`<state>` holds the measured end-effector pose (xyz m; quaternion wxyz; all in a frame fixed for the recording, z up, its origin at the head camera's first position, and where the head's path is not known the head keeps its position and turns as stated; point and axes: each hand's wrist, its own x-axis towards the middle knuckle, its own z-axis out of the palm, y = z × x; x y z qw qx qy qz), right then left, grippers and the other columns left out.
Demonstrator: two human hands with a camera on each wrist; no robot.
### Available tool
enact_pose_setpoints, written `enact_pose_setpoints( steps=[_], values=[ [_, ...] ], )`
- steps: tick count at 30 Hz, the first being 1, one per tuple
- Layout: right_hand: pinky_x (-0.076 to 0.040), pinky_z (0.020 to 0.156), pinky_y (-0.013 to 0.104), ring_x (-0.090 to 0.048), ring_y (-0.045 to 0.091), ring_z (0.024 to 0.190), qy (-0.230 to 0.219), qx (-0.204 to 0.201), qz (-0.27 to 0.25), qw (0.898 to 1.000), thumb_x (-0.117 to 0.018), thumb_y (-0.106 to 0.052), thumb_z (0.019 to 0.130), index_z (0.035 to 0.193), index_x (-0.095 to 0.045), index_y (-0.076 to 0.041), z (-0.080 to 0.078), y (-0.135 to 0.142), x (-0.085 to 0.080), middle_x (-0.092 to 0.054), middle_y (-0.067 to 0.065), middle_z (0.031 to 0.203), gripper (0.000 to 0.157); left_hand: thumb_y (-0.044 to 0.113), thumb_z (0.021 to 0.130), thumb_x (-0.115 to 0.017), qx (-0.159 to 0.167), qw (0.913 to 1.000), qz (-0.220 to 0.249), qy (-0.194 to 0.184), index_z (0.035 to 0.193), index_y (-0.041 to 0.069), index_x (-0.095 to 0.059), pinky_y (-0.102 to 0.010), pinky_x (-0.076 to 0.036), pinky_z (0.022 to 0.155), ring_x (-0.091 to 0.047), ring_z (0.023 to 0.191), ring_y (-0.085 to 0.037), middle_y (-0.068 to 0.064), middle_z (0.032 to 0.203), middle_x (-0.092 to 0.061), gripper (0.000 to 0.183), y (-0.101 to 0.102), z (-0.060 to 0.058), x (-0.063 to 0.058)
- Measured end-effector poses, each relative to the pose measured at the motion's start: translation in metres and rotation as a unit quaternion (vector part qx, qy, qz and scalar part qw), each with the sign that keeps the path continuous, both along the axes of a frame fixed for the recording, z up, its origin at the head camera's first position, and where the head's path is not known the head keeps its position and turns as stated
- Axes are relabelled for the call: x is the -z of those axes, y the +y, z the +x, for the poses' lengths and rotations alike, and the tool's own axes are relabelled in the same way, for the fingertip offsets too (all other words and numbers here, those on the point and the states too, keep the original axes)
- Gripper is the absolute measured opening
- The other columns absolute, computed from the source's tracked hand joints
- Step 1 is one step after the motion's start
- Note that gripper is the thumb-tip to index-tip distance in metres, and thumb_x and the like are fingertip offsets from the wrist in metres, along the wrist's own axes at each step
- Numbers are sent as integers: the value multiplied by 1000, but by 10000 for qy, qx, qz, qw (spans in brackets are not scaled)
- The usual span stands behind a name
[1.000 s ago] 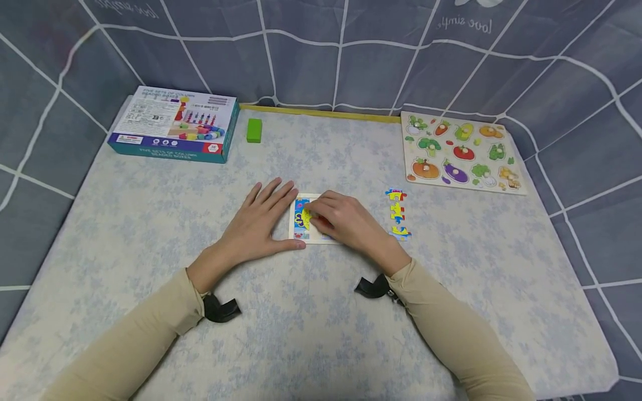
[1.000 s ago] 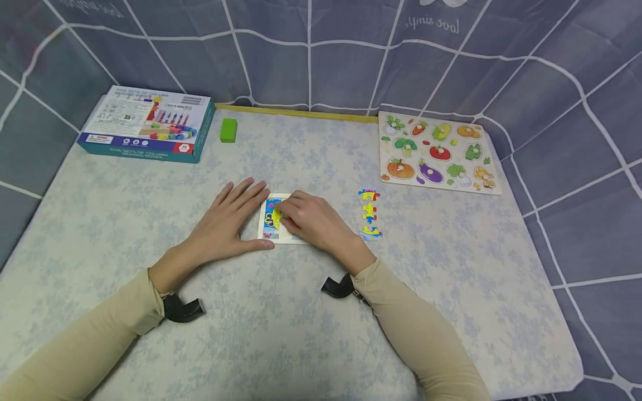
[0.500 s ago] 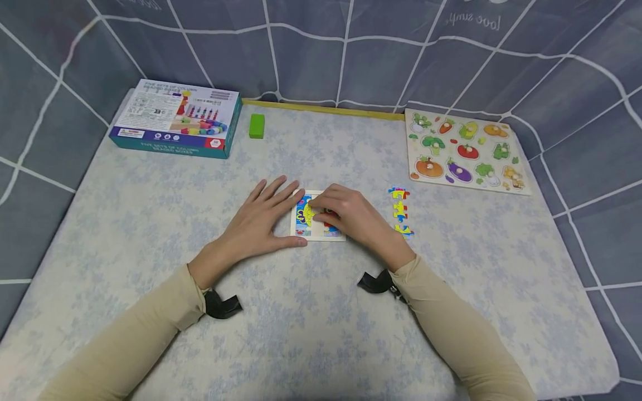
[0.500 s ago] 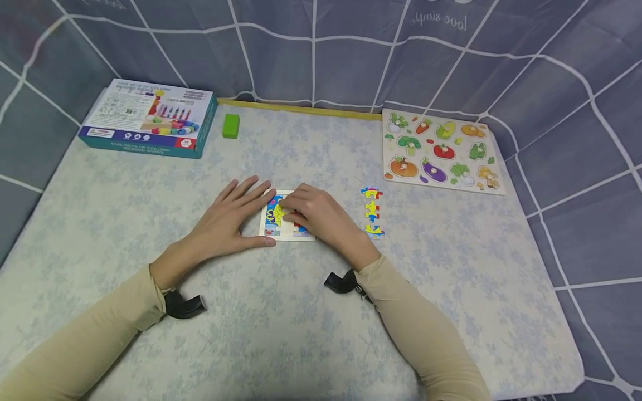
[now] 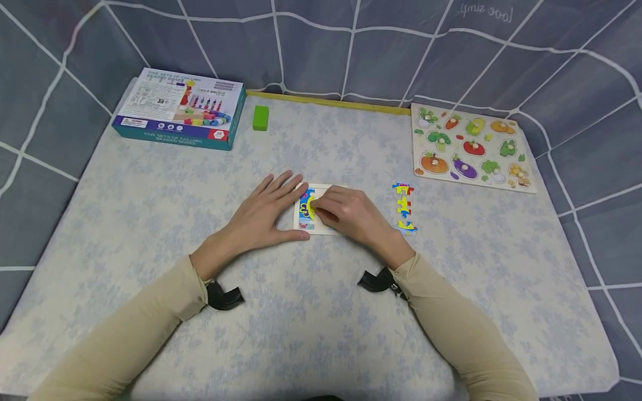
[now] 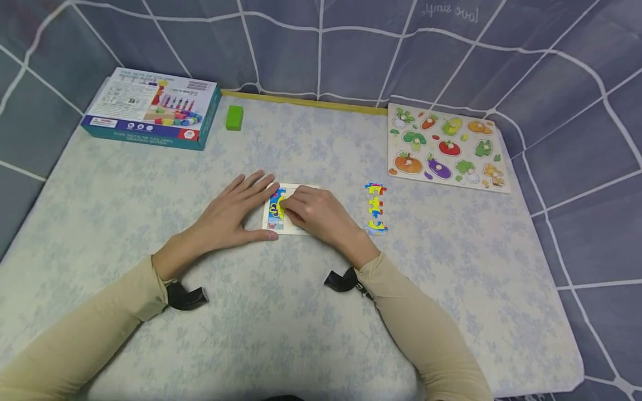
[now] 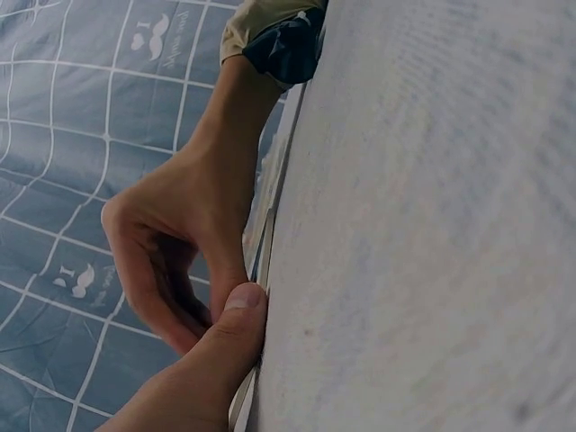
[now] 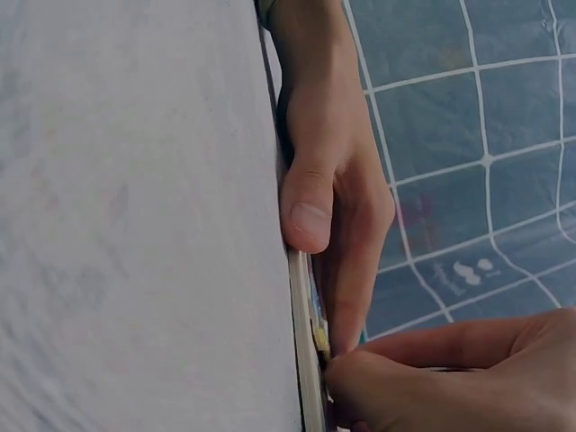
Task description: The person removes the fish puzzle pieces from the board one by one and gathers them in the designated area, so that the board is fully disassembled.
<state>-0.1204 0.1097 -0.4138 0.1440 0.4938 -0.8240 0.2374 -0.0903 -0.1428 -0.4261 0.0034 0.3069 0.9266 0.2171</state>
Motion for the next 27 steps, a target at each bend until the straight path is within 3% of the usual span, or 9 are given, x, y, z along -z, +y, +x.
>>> enact_pose_setpoints(
  steps=[5, 11, 21, 24, 27],
  values=[
    [-63, 81, 35, -75, 20, 90, -68, 103, -233, 9997, -77, -4, 94, 105, -80, -5, -1, 2, -1, -79, 5, 96, 11, 62, 86, -77, 46, 10000, -15, -36, 167, 11, -31, -50, -7, 135, -16, 164, -31, -10, 174, -27, 106, 1, -2, -2],
    [-63, 81, 34, -75, 19, 91, -640, 126, -505, 9966, -74, -4, 96, 109, -80, -3, -2, 2, 1, -79, 7, 101, 14, 62, 86, -78, 20, 10000, -23, -51, 167, 12, -31, -50, -7, 135, -17, 164, -31, -10, 174, -27, 106, 1, -1, -2],
    [-61, 89, 34, -75, 16, 99, -1818, 311, -1317, 9740, -75, -6, 96, 106, -83, -12, -4, 1, 7, -81, 1, 105, 14, 62, 86, -78, -4, 10000, -31, -48, 167, 11, -31, -51, -7, 135, -17, 164, -32, -10, 174, -27, 106, 0, 0, -2],
    [-60, 89, 33, -75, 16, 100, -1974, 307, -1346, 9706, -75, -5, 95, 103, -84, -11, -4, 1, 7, -80, 2, 105, 13, 63, 86, -78, 1, 10000, -46, -46, 167, 12, -31, -52, -8, 135, -16, 164, -31, -11, 174, -27, 106, 1, 0, -2],
    [-61, 87, 33, -74, 17, 99, -1912, 333, -1165, 9741, -75, -4, 95, 105, -84, -9, -3, 0, 6, -79, 4, 107, 14, 63, 87, -77, 8, 10000, -66, -41, 167, 12, -31, -52, -8, 135, -16, 164, -31, -11, 174, -27, 106, 1, 0, -1]
  ],
)
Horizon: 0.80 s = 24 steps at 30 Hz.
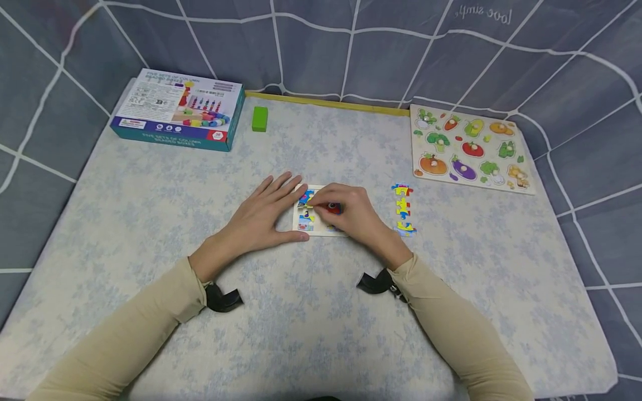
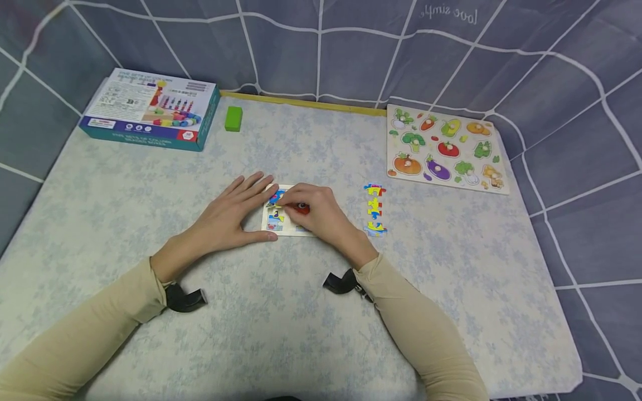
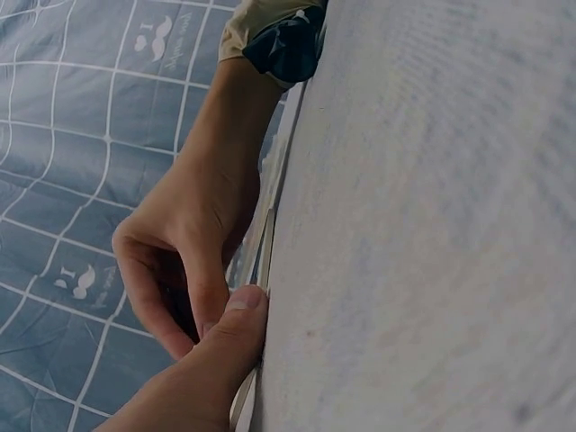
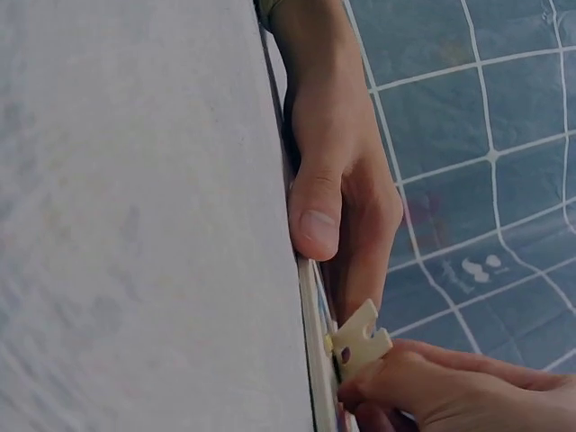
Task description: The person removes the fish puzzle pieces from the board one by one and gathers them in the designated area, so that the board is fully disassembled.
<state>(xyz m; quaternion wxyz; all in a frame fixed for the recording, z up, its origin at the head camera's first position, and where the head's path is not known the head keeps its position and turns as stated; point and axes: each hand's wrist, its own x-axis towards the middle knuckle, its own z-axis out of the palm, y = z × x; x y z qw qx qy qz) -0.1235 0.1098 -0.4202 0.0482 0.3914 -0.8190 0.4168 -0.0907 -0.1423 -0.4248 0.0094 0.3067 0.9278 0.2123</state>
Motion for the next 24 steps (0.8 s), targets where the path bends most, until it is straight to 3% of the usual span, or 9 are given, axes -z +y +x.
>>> enact_pose_setpoints(
  steps=[6, 13, 17, 20, 24],
  values=[
    [-60, 81, 33, -72, 17, 96, 316, 86, 407, 9986, -70, -5, 100, 115, -81, -6, 2, -5, -1, -79, 7, 108, 18, 63, 87, -77, 6, 10000, -18, -9, 167, 13, -31, -52, -9, 135, -16, 164, -31, -10, 174, -26, 105, -1, 0, 0],
    [-56, 70, 31, -70, 13, 82, -211, 454, 150, 9986, -70, -9, 102, 115, -80, -6, 2, -9, -2, -79, 7, 104, 17, 64, 87, -77, -17, 10000, 85, -9, 167, 14, -32, -52, -9, 135, -16, 164, -31, -10, 174, -28, 104, -1, 0, 1],
    [-53, 68, 29, -65, 11, 78, -223, 448, 222, 9985, -69, -9, 102, 114, -80, -7, 3, -10, -4, -78, 5, 101, 16, 64, 88, -77, -23, 10000, 94, -10, 167, 14, -32, -50, -9, 135, -16, 164, -31, -10, 174, -27, 104, -2, 0, 1],
    [-53, 71, 30, -64, 12, 80, 53, 297, 428, 9986, -69, -6, 101, 113, -80, -7, 5, -9, -6, -77, 5, 100, 15, 63, 88, -77, -13, 10000, 94, -17, 167, 13, -32, -50, -9, 135, -17, 164, -31, -11, 174, -28, 104, -1, 1, 0],
    [-61, 84, 33, -72, 18, 94, 705, -26, 784, 9944, -71, -1, 98, 110, -80, -4, 8, -7, -10, -78, 7, 103, 15, 62, 87, -77, -15, 10000, 66, -12, 166, 12, -32, -50, -9, 135, -18, 164, -32, -12, 174, -28, 104, -1, 1, -1]
  ],
)
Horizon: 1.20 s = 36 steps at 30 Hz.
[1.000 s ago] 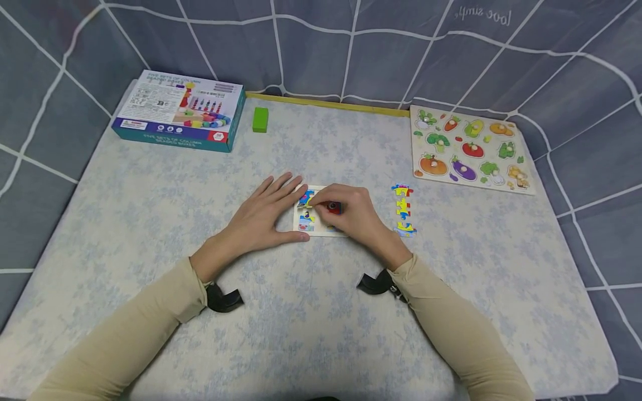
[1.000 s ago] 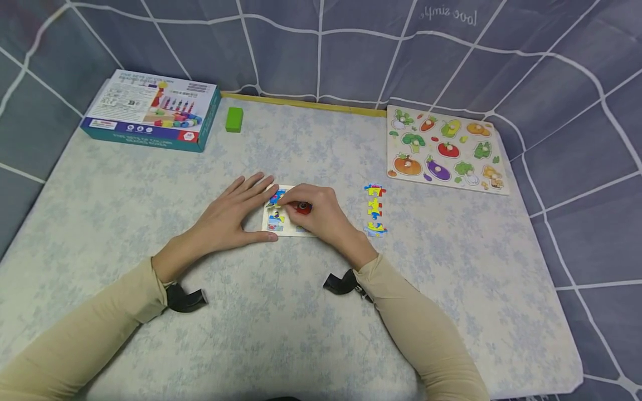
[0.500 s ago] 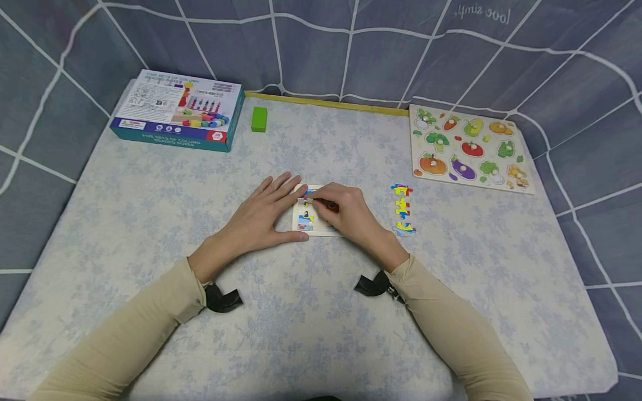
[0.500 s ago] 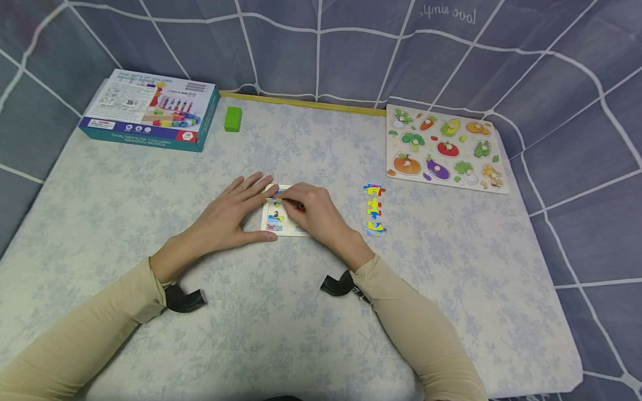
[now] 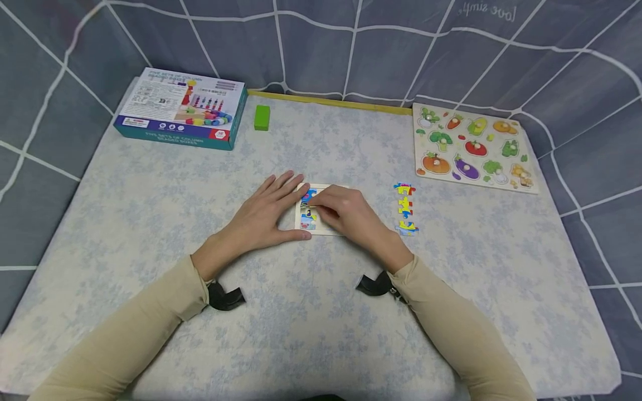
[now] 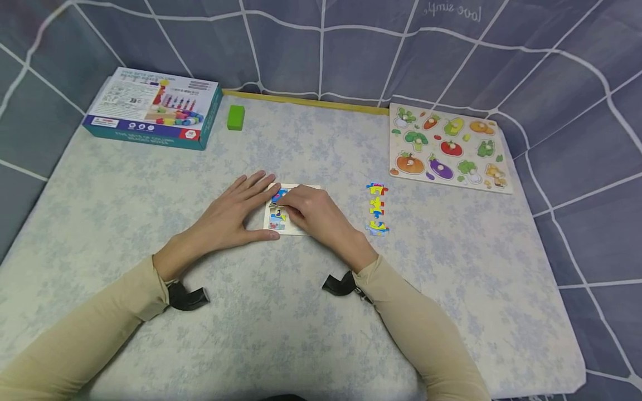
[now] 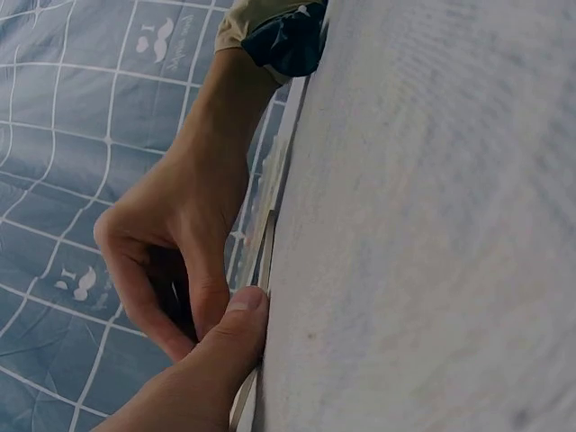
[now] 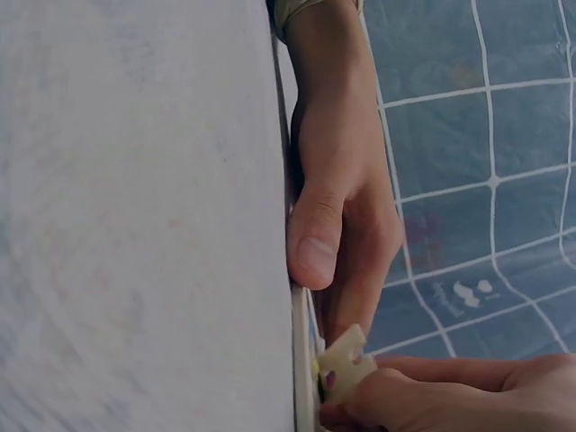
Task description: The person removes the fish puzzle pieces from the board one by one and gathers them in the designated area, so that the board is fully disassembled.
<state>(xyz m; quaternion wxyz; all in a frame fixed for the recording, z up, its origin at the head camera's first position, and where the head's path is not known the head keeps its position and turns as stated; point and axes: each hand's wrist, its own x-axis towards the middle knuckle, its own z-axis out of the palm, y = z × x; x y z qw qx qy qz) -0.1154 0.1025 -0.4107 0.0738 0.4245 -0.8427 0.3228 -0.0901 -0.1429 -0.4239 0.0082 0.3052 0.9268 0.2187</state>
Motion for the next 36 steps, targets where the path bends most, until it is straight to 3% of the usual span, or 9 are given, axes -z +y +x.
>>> enact_pose_setpoints(
  steps=[3, 8, 12, 16, 24, 30, 36],
  values=[
    [-62, 86, 35, -75, 20, 97, 63, 50, -3, 10000, -72, 0, 98, 109, -80, -4, 2, 0, -1, -79, 7, 104, 14, 62, 87, -78, -7, 10000, -16, 12, 166, 11, -33, -50, -9, 135, -18, 164, -33, -12, 174, -28, 105, 1, 0, 0],
    [-59, 77, 33, -74, 16, 89, -443, 531, -426, 9967, -73, -5, 98, 108, -82, -7, 2, -1, 3, -81, 6, 102, 13, 62, 87, -78, -17, 10000, -29, 1, 166, 11, -33, -51, -9, 135, -18, 164, -33, -12, 174, -28, 105, 1, 0, -2],
    [-57, 76, 31, -72, 15, 88, -360, 317, -567, 9972, -72, -1, 96, 104, -82, -8, 2, -1, 3, -81, 4, 101, 15, 63, 87, -77, -12, 10000, -68, -4, 166, 11, -33, -51, -9, 135, -17, 164, -32, -11, 174, -27, 104, 1, -1, -3],
    [-60, 82, 32, -75, 16, 97, -312, 69, -727, 9968, -71, 2, 94, 102, -82, -7, 3, 0, 2, -81, 3, 104, 16, 64, 87, -76, -13, 9999, -107, 4, 167, 12, -32, -51, -9, 135, -17, 164, -32, -11, 174, -27, 105, 1, -1, -2],
    [-61, 99, 36, -77, 21, 108, -284, 214, -587, 9976, -79, 0, 92, 105, -83, -6, 6, 6, -4, -81, 6, 109, 14, 65, 87, -75, -40, 10000, -68, -39, 166, 12, -33, -51, -10, 135, -17, 164, -32, -11, 174, -28, 104, 1, 1, 0],
    [-62, 97, 40, -76, 22, 110, -388, 453, -585, 9965, -82, 1, 89, 106, -84, -7, 9, 29, -16, -81, 5, 112, 19, 64, 87, -76, -100, 9999, -94, -70, 167, 13, -32, -50, -9, 135, -17, 164, -31, -9, 175, -27, 105, 2, 1, 1],
    [-63, 89, 42, -78, 23, 104, -378, 1126, -539, 9915, -80, 5, 89, 106, -84, -8, 12, 76, -20, -81, 4, 110, 22, 66, 86, -76, -119, 9998, -114, -76, 167, 13, -32, -49, -8, 135, -16, 164, -31, -8, 175, -27, 106, 3, 1, 0]
  ],
)
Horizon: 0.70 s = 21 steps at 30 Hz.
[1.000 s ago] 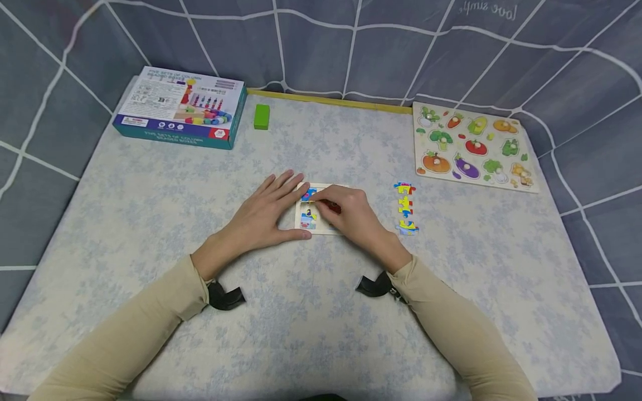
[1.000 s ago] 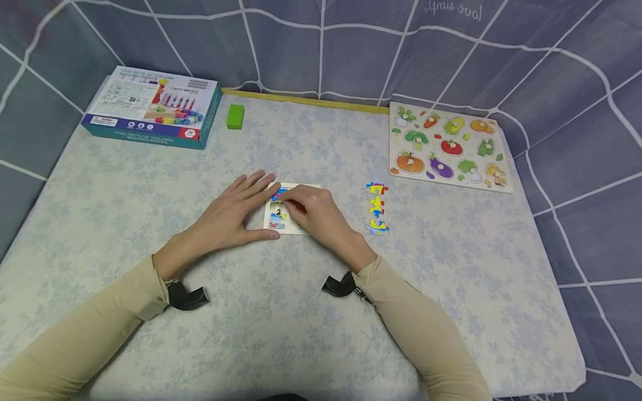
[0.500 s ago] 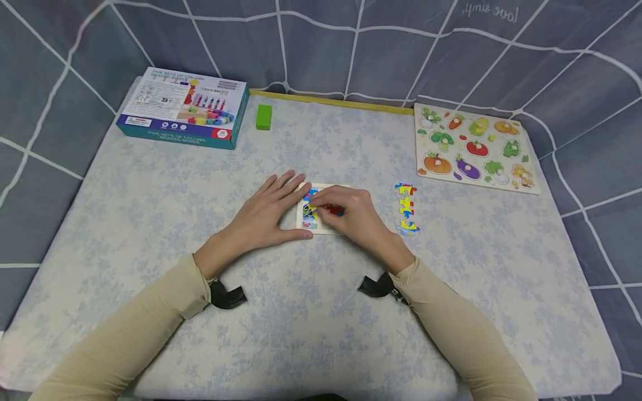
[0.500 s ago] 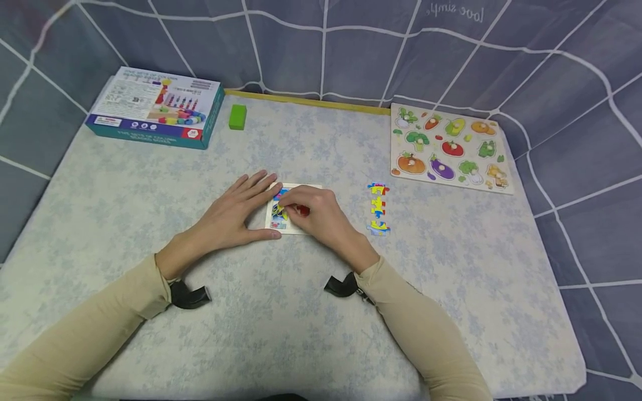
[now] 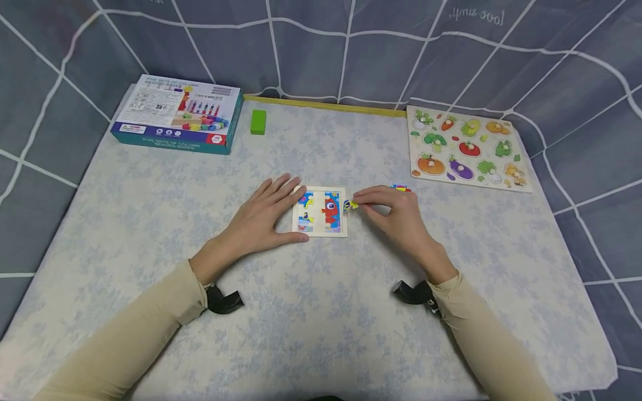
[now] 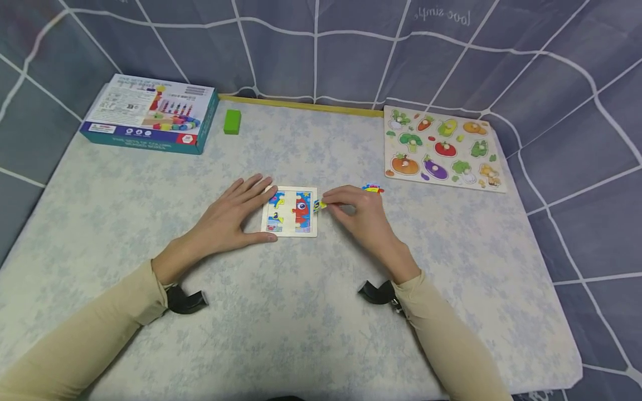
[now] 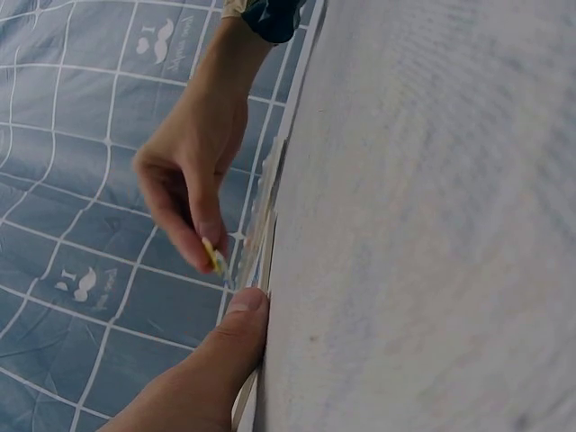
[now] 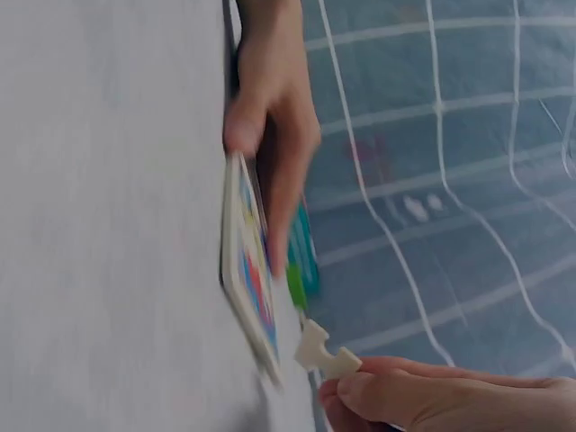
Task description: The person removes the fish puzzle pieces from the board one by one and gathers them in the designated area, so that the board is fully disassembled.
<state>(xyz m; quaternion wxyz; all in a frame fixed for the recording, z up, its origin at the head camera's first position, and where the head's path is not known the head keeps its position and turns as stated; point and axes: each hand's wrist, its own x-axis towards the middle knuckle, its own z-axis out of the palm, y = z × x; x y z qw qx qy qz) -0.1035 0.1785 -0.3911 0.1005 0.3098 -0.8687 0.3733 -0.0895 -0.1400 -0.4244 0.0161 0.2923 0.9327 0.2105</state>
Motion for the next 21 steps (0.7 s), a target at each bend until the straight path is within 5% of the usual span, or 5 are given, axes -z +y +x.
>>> enact_pose_setpoints(
  steps=[7, 13, 21],
  values=[
    [-60, 89, 42, -76, 26, 104, -99, 170, 239, 9995, -82, 0, 89, 104, -84, -9, 0, 32, 4, -81, 5, 106, 17, 66, 85, -76, -19, 10000, 9, -21, 167, 13, -32, -50, -8, 135, -16, 164, -30, -8, 175, -27, 107, 2, 1, 0],
    [-56, 96, 43, -71, 24, 107, -212, 38, 468, 9987, -91, -10, 83, 107, -83, -8, -2, 36, 9, -80, 5, 110, 25, 66, 86, -76, -32, 10000, -42, -45, 167, 14, -31, -50, -7, 135, -16, 164, -30, -7, 175, -26, 107, 2, 1, 0],
    [-54, 85, 43, -63, 25, 106, -266, 103, 852, 9960, -88, -11, 87, 111, -82, -10, -7, 38, 14, -78, 6, 109, 25, 66, 85, -77, -50, 10000, 3, -23, 167, 14, -31, -48, -7, 135, -16, 164, -30, -7, 175, -26, 107, 2, 1, 0]
  ],
)
